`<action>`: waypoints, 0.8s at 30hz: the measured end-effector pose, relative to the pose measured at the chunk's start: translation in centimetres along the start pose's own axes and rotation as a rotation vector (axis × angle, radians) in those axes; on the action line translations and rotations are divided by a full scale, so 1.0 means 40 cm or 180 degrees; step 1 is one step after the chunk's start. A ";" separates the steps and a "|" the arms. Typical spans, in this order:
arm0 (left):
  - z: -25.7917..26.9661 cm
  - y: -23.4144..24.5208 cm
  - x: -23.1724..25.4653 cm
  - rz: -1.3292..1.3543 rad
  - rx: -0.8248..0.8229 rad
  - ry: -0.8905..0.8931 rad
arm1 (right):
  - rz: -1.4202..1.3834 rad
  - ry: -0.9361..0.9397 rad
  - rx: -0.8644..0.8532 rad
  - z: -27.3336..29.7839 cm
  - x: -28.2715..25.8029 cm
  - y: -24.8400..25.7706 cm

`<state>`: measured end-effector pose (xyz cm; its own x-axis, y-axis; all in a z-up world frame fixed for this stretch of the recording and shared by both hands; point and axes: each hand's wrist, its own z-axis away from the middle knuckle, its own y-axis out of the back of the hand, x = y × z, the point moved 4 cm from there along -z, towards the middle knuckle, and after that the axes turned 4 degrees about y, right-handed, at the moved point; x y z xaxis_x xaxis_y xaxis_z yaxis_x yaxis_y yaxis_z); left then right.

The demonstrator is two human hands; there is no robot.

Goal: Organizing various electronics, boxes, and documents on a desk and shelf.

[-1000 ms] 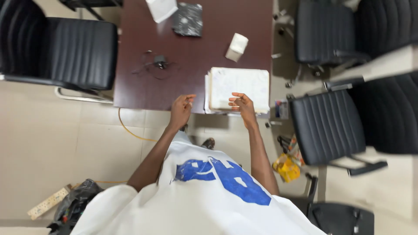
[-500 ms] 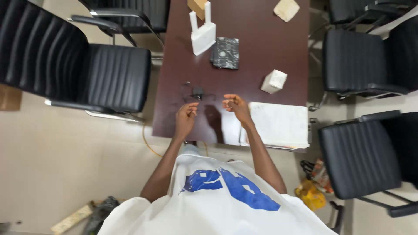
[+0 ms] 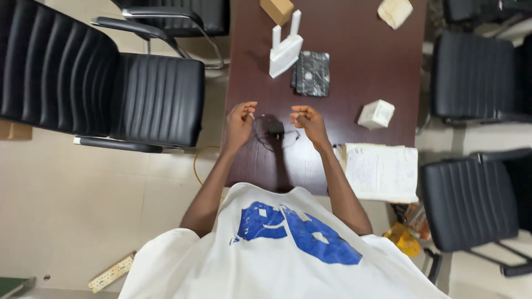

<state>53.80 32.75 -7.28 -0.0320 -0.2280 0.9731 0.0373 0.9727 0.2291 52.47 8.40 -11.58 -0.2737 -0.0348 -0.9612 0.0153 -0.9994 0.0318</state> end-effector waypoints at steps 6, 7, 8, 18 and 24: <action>-0.030 0.011 0.037 0.0047 0.0204 0.0006 | -0.0069 0.0232 -0.0267 -0.082 -0.020 -0.015; -0.018 0.019 0.039 -0.0043 0.0237 0.0061 | -0.0127 0.0229 -0.0318 -0.087 -0.013 -0.024; -0.001 0.030 0.038 -0.0132 0.0269 0.0117 | -0.0185 0.0224 -0.0368 -0.089 -0.006 -0.036; 0.001 0.089 -0.058 0.0087 0.0749 0.0135 | 0.0152 -0.0172 -0.0594 -0.154 -0.028 -0.124; -0.005 0.222 -0.104 0.0279 0.0535 0.0437 | -0.0035 0.0085 -0.0371 -0.162 -0.011 -0.231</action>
<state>54.47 42.33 -9.31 0.1005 -0.1349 0.9858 -0.1334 0.9800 0.1477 58.67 17.70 -13.22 -0.2489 -0.0222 -0.9683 0.1246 -0.9922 -0.0093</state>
